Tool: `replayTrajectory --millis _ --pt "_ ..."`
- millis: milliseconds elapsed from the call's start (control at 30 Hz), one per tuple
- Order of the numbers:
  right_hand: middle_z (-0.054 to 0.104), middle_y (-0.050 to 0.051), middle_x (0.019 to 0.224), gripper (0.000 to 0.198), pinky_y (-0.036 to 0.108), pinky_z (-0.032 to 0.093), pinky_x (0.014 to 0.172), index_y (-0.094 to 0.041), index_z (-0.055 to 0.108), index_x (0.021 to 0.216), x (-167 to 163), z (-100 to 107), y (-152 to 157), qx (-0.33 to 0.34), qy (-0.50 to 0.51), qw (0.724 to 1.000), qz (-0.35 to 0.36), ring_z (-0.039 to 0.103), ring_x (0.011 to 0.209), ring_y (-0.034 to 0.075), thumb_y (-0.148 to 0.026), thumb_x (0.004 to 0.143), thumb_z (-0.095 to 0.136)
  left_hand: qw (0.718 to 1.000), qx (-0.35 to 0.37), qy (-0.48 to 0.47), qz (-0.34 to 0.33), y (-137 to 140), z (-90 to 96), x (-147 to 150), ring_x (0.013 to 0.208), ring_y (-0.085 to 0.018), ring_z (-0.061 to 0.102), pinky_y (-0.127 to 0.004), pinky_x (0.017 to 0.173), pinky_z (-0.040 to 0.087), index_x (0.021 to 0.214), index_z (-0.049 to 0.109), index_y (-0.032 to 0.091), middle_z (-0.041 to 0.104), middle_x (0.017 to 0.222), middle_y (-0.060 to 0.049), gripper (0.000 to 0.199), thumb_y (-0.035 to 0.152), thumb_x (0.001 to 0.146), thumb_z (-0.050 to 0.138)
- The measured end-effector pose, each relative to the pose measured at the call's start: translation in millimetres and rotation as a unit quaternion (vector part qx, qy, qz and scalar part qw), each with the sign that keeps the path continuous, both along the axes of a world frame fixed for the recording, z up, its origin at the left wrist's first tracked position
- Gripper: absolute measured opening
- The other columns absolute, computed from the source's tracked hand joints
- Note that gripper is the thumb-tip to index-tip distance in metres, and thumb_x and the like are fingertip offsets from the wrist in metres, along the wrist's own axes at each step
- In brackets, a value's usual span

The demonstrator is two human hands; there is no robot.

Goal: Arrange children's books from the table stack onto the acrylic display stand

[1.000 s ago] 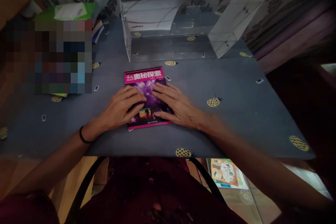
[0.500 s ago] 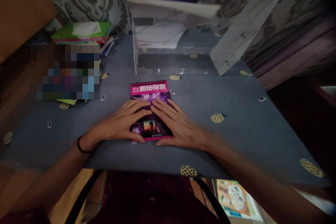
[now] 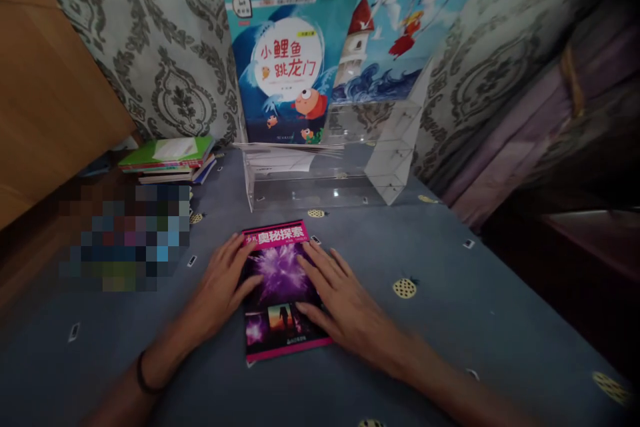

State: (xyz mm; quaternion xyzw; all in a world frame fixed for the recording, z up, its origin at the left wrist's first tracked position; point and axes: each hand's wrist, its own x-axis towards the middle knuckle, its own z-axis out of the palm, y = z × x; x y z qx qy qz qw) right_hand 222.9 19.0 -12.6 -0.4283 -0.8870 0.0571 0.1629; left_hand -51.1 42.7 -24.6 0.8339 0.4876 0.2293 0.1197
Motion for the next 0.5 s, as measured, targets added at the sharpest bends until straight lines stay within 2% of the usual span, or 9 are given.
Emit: replayTrajectory --millis 67,167,367,500 --pt "0.038 0.022 0.159 0.061 0.059 0.034 0.119 -0.009 0.043 0.150 -14 4 -7 -0.006 -0.005 1.000 -0.014 0.029 0.150 0.034 -0.043 0.099 0.051 0.999 0.011 0.004 0.045 4 -8.7 0 0.147 -0.035 0.036 -0.063 0.117 0.034 0.148 0.041 0.025 0.047 0.153 -0.016 0.053 0.048 0.101 0.047" --pt "0.042 0.023 0.156 0.064 0.062 0.035 0.117 -0.008 0.046 0.148 -35 5 -14 -0.025 -0.013 1.000 -0.010 0.031 0.149 0.038 -0.046 0.098 0.052 0.999 0.004 -0.014 0.049 4 -12.0 3 0.148 -0.034 0.036 -0.060 0.118 0.033 0.148 0.041 0.024 0.048 0.153 -0.016 0.053 0.047 0.101 0.047" --pt "0.046 0.022 0.153 0.056 0.065 0.031 0.118 -0.013 0.052 0.145 -47 2 -18 -0.015 -0.020 1.000 -0.004 0.034 0.148 0.038 -0.046 0.100 0.047 0.989 -0.067 -0.126 0.043 4 8.3 10 0.143 -0.031 0.044 -0.057 0.118 0.034 0.149 0.041 0.021 0.052 0.150 -0.016 0.057 0.049 0.100 0.048" --pt "0.047 0.021 0.153 0.052 0.067 0.030 0.117 -0.014 0.054 0.143 -46 5 -18 -0.026 -0.020 0.999 -0.007 0.035 0.147 0.037 -0.043 0.100 0.048 0.954 -0.155 -0.253 0.043 13 18.5 9 0.142 -0.029 0.046 -0.053 0.118 0.035 0.145 0.046 0.021 0.052 0.150 -0.015 0.057 0.052 0.098 0.052"
